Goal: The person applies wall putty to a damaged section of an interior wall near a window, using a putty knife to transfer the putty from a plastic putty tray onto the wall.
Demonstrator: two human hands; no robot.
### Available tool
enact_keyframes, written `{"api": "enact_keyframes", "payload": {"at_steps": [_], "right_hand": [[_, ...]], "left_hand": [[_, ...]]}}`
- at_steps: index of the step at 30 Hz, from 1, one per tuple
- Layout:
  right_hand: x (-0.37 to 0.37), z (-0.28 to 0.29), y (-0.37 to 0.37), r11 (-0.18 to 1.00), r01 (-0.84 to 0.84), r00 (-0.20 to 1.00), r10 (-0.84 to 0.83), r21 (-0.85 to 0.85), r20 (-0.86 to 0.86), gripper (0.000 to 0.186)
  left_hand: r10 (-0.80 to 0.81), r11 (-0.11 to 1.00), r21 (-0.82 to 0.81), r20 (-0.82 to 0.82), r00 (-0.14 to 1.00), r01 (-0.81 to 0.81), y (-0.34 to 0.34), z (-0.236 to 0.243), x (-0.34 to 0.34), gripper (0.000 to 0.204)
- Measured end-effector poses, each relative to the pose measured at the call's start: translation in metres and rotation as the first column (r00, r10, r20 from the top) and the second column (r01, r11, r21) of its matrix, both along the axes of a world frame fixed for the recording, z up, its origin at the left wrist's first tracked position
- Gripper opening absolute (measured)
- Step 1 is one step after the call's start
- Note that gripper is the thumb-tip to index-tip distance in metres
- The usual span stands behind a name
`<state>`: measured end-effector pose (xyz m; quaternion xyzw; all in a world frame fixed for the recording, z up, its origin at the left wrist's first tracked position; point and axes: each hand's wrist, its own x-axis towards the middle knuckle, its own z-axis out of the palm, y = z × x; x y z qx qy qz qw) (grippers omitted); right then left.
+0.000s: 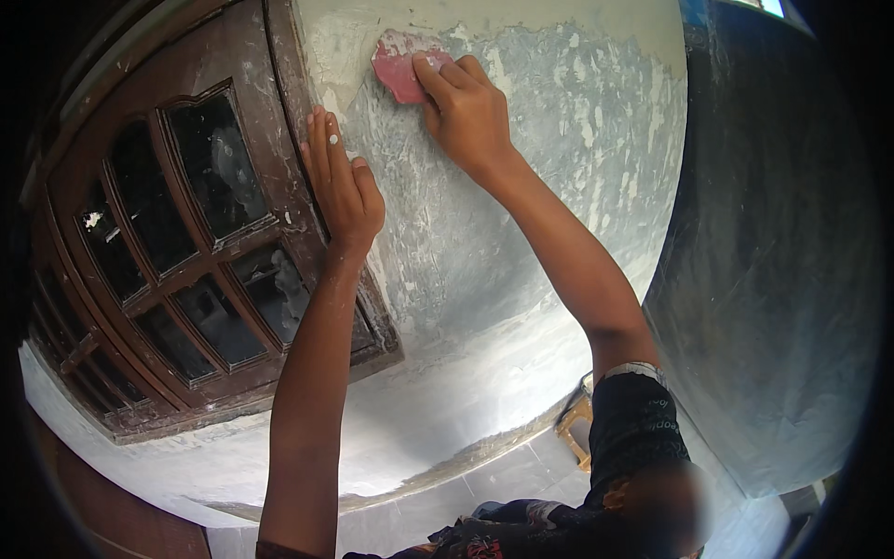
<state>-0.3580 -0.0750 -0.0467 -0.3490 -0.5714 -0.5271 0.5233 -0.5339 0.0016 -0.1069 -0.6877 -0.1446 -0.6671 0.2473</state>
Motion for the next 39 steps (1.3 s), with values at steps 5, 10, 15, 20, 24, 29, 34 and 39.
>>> {"api": "enact_keyframes", "payload": {"at_steps": [5, 10, 15, 20, 24, 29, 34, 39], "right_hand": [[0.013, 0.02, 0.019, 0.989, 0.151, 0.989, -0.151, 0.009, -0.012, 0.049], [-0.024, -0.054, 0.002, 0.987, -0.048, 0.996, 0.059, -0.152, 0.065, 0.054], [-0.006, 0.013, 0.002, 1.0, 0.015, 0.998, -0.016, -0.021, -0.062, 0.048], [-0.008, -0.002, 0.018, 0.994, 0.107, 0.994, -0.107, -0.038, 0.008, 0.043], [-0.037, -0.048, 0.0, 0.982, -0.105, 0.989, 0.119, -0.158, 0.084, 0.055], [-0.01, 0.02, 0.002, 1.0, 0.009, 0.998, -0.009, 0.008, -0.062, 0.046], [-0.026, -0.018, 0.022, 0.999, 0.036, 0.999, -0.035, -0.036, 0.039, 0.047], [-0.035, -0.016, -0.007, 0.988, -0.107, 0.994, 0.11, -0.107, 0.023, 0.05]], "left_hand": [[-0.009, 1.0, -0.003, 0.006, 1.0, 0.009, 0.002, -0.001, 0.006, 0.063], [-0.016, 1.0, 0.0, 0.005, 1.0, 0.016, 0.003, -0.001, -0.004, 0.064], [-0.013, 1.0, 0.007, 0.012, 1.0, 0.013, 0.001, -0.001, 0.001, 0.063], [-0.045, 0.999, 0.005, 0.016, 0.999, 0.045, 0.0, -0.001, 0.004, 0.062], [-0.048, 0.999, -0.002, 0.034, 0.998, 0.048, 0.004, -0.003, -0.007, 0.061], [-0.072, 0.997, 0.012, 0.054, 0.996, 0.072, 0.0, -0.001, 0.005, 0.06], [-0.089, 0.996, 0.026, 0.076, 0.993, 0.088, 0.005, -0.003, 0.0, 0.059], [-0.075, 0.997, 0.003, 0.06, 0.995, 0.075, 0.004, -0.003, -0.002, 0.059]]}}
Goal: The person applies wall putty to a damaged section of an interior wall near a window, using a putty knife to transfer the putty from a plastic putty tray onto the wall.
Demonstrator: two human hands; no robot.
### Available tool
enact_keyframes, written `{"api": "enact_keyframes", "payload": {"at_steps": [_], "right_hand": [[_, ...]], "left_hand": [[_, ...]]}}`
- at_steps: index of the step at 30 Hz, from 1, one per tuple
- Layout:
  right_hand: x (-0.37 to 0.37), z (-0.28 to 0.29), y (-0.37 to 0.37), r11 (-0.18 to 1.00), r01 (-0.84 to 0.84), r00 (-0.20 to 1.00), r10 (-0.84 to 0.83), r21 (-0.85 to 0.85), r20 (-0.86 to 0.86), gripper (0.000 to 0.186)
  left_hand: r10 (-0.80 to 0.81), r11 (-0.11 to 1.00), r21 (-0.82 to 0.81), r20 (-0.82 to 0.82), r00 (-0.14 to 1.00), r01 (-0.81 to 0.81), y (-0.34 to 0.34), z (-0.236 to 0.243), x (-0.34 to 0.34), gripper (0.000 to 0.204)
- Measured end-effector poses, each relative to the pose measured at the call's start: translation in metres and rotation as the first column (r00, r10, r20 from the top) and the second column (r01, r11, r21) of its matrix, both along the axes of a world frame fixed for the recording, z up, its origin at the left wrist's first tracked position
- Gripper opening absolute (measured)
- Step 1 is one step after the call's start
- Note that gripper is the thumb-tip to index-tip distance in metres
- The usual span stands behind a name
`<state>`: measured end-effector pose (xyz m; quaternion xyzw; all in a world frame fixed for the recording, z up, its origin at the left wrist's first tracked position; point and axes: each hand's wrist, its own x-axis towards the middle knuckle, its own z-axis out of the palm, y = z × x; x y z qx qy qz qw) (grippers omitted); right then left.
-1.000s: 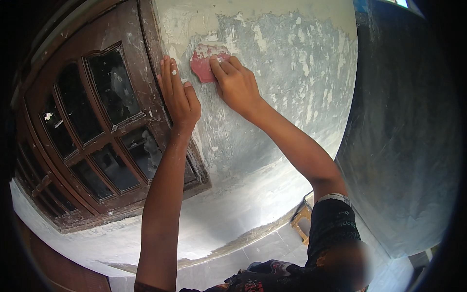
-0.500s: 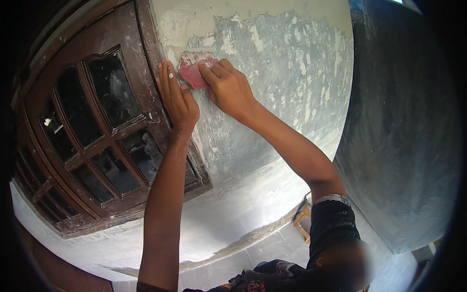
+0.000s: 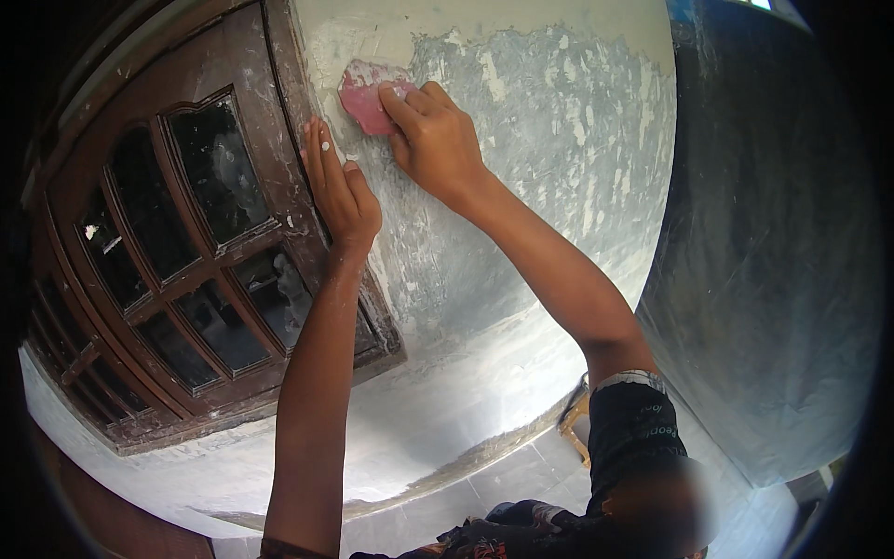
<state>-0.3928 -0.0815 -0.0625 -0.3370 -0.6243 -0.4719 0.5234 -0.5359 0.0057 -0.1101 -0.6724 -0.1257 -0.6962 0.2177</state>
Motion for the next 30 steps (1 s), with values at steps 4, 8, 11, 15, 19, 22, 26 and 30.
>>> {"api": "enact_keyframes", "payload": {"at_steps": [4, 8, 11, 15, 19, 22, 26, 30], "right_hand": [[0.019, 0.046, 0.013, 0.987, 0.116, 0.992, -0.109, 0.115, -0.066, 0.046], [0.002, 0.012, 0.03, 0.98, 0.167, 0.985, -0.17, 0.105, 0.023, 0.042], [-0.016, -0.008, 0.016, 0.997, 0.069, 0.994, -0.072, 0.046, 0.08, 0.044], [0.0, 0.034, 0.002, 0.988, 0.06, 0.997, -0.051, 0.14, -0.063, 0.04], [0.012, 0.042, 0.022, 0.973, 0.183, 0.983, -0.178, 0.145, -0.041, 0.039], [-0.012, 0.003, 0.019, 0.993, 0.115, 0.992, -0.117, 0.039, 0.054, 0.04], [-0.014, -0.002, -0.015, 0.994, -0.086, 0.996, 0.088, -0.061, 0.024, 0.044], [0.027, 0.057, -0.004, 0.988, 0.027, 0.996, -0.015, 0.15, -0.082, 0.036]], "left_hand": [[0.027, 1.0, -0.009, 0.0, 1.0, -0.027, -0.002, 0.002, 0.008, 0.059], [0.027, 1.0, -0.002, 0.024, 0.999, -0.027, -0.001, 0.002, 0.005, 0.055], [0.057, 0.998, -0.019, 0.008, 0.998, -0.056, 0.001, -0.001, -0.002, 0.055], [0.062, 0.998, 0.003, 0.025, 0.998, -0.062, -0.002, 0.003, 0.006, 0.053], [0.043, 0.999, 0.003, 0.027, 0.999, -0.043, -0.003, 0.003, 0.012, 0.053], [0.066, 0.998, 0.008, 0.023, 0.998, -0.067, 0.004, -0.002, 0.0, 0.053], [0.079, 0.997, -0.021, -0.01, 0.997, -0.08, 0.003, -0.002, -0.001, 0.056], [0.077, 0.997, 0.009, 0.016, 0.997, -0.077, 0.002, 0.0, 0.007, 0.054]]}}
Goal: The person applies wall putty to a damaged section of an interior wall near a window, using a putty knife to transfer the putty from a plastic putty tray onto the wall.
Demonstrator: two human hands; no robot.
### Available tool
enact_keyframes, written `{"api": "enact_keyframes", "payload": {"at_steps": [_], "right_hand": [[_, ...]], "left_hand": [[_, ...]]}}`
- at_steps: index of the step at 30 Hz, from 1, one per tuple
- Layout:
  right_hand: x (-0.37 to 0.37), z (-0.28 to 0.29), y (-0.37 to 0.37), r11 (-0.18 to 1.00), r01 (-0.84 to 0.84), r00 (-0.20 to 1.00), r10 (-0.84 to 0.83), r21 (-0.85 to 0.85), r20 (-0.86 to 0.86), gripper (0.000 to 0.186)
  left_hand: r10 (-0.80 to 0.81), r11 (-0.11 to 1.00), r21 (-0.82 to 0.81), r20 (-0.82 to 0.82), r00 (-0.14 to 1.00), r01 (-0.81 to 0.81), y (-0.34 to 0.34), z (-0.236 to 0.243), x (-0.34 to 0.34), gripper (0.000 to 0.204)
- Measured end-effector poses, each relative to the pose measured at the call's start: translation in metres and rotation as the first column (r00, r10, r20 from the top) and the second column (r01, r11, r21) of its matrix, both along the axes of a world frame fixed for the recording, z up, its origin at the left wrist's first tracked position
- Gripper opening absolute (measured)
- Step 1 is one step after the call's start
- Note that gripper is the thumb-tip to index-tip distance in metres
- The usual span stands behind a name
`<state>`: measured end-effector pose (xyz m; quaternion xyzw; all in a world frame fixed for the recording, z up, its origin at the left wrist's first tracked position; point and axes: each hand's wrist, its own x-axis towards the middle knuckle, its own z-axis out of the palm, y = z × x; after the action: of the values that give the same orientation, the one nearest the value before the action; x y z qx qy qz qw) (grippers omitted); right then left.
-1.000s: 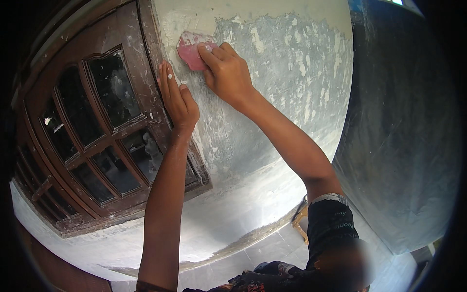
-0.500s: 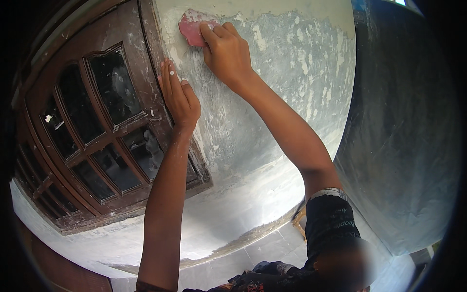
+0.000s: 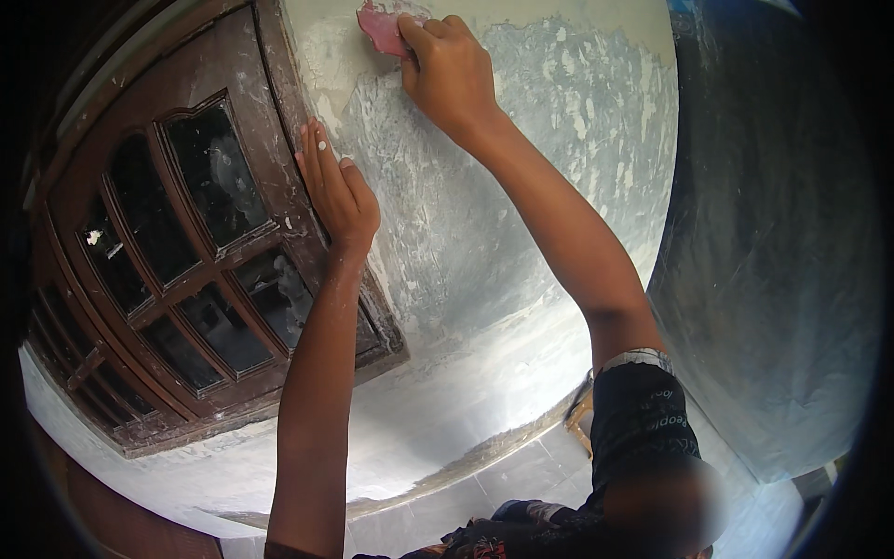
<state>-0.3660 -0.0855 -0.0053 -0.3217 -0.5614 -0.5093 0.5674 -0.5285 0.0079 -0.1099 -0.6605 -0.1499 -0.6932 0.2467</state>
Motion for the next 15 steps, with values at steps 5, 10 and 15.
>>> {"api": "enact_keyframes", "payload": {"at_steps": [5, 10, 15], "right_hand": [[0.014, -0.019, 0.023, 0.97, 0.22, 0.975, -0.218, -0.107, 0.031, 0.026], [-0.024, -0.061, 0.004, 0.979, -0.014, 0.998, 0.027, -0.201, 0.061, 0.039], [0.006, 0.003, 0.008, 0.99, 0.142, 0.99, -0.142, -0.013, -0.026, 0.027]], "left_hand": [[-0.005, 1.0, -0.004, 0.011, 1.0, 0.005, 0.0, 0.0, 0.002, 0.053], [0.025, 0.999, -0.034, -0.023, 0.999, -0.026, 0.001, -0.001, -0.011, 0.056], [0.006, 1.0, 0.013, 0.017, 1.0, -0.006, -0.001, 0.001, 0.003, 0.054]]}}
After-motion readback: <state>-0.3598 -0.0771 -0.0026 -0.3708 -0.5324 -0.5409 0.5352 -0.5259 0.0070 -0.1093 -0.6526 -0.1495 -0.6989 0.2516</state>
